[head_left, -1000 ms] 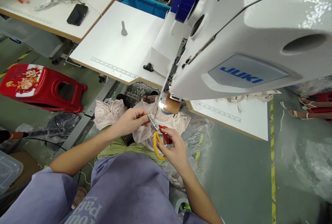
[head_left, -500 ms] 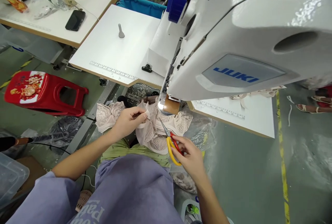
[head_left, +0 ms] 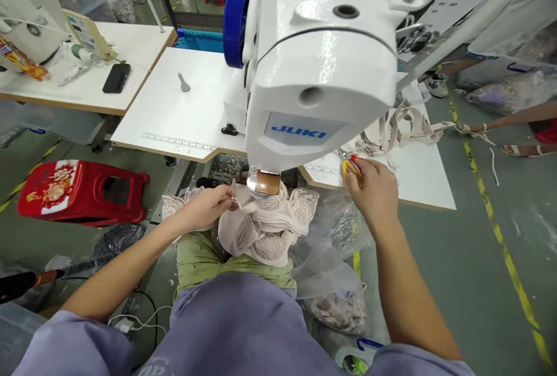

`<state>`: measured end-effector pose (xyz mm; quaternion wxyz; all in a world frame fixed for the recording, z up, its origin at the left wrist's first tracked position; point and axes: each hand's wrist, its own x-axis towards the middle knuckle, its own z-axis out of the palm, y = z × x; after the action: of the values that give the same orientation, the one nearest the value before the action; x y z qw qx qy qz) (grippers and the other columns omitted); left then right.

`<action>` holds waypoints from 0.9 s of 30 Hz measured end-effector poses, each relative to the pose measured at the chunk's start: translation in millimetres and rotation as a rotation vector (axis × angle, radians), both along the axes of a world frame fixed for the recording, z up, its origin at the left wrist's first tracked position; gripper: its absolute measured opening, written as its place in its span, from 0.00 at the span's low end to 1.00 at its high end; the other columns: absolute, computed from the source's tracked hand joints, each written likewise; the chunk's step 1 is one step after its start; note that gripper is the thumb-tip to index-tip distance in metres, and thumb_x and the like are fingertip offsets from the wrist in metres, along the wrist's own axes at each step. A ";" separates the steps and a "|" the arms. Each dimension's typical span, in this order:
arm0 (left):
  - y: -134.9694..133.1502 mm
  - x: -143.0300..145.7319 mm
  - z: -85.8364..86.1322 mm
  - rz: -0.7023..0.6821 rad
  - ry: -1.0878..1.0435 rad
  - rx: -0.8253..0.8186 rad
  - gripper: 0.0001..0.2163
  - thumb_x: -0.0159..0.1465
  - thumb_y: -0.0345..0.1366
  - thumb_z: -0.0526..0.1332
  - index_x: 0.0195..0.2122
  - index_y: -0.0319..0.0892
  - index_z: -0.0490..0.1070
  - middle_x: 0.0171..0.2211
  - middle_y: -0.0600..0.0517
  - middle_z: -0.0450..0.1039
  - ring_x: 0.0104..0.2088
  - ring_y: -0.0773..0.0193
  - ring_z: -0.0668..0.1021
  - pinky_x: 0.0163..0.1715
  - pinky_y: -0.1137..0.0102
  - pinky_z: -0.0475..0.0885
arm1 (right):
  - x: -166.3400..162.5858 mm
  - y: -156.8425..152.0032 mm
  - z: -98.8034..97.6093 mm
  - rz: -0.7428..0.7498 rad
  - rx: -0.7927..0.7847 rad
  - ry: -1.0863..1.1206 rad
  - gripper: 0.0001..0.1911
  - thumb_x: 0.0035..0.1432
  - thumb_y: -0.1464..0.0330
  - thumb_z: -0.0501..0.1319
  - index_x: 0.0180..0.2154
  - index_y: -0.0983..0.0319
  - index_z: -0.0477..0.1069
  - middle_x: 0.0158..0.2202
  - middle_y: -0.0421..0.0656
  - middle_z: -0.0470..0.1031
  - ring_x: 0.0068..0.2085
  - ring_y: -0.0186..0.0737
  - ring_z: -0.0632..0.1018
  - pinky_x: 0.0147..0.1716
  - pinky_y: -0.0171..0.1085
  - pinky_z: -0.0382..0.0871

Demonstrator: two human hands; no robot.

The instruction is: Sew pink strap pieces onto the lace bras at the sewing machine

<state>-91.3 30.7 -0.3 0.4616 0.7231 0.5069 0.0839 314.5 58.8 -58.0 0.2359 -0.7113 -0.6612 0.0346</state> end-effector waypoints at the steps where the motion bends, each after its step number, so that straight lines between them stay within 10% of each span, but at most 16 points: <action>1: -1.9 3.3 -1.8 0.002 0.059 0.100 0.11 0.70 0.40 0.52 0.44 0.43 0.72 0.38 0.47 0.79 0.40 0.57 0.79 0.40 0.65 0.71 | -14.9 -12.5 2.6 -0.002 0.050 0.085 0.21 0.64 0.61 0.57 0.53 0.65 0.73 0.54 0.58 0.75 0.56 0.59 0.73 0.56 0.57 0.66; 5: -21.4 31.1 -10.2 -0.107 0.111 0.536 0.13 0.71 0.38 0.51 0.33 0.41 0.70 0.37 0.44 0.75 0.39 0.56 0.75 0.39 0.64 0.69 | -91.5 -82.0 6.6 0.450 -0.317 0.555 0.21 0.65 0.52 0.58 0.51 0.56 0.74 0.50 0.49 0.78 0.50 0.49 0.78 0.51 0.49 0.73; 8: -38.6 56.8 -9.7 -0.238 0.045 0.594 0.16 0.73 0.40 0.47 0.30 0.42 0.65 0.26 0.50 0.70 0.28 0.62 0.72 0.30 0.68 0.65 | -134.5 -112.9 0.3 0.679 -0.411 0.708 0.43 0.49 0.40 0.66 0.60 0.57 0.68 0.60 0.53 0.71 0.60 0.59 0.72 0.60 0.54 0.66; 13: -49.9 84.7 4.5 -0.040 -0.133 0.458 0.17 0.73 0.41 0.47 0.26 0.44 0.57 0.21 0.56 0.60 0.22 0.67 0.64 0.24 0.71 0.56 | -157.8 -109.5 3.4 0.240 -0.305 1.317 0.26 0.63 0.44 0.54 0.44 0.58 0.73 0.35 0.43 0.76 0.34 0.41 0.77 0.36 0.39 0.74; 18: -42.6 94.6 10.0 0.234 -0.364 0.202 0.19 0.73 0.43 0.48 0.24 0.43 0.56 0.21 0.58 0.59 0.22 0.70 0.64 0.23 0.74 0.58 | -157.5 -77.6 37.1 0.068 -0.233 1.311 0.14 0.59 0.55 0.64 0.36 0.59 0.71 0.26 0.37 0.72 0.27 0.34 0.71 0.26 0.32 0.66; 27: -22.5 72.2 -3.6 0.118 0.024 0.835 0.13 0.73 0.36 0.53 0.49 0.42 0.77 0.27 0.54 0.80 0.25 0.67 0.76 0.27 0.71 0.63 | -140.2 -1.4 41.2 0.226 -0.197 0.966 0.08 0.56 0.62 0.62 0.34 0.59 0.67 0.21 0.34 0.67 0.23 0.33 0.66 0.24 0.32 0.59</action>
<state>-19.1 8.2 -3.9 0.1174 0.8188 0.4752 0.2999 174.3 57.4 -16.8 0.4416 -0.5570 -0.5429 0.4472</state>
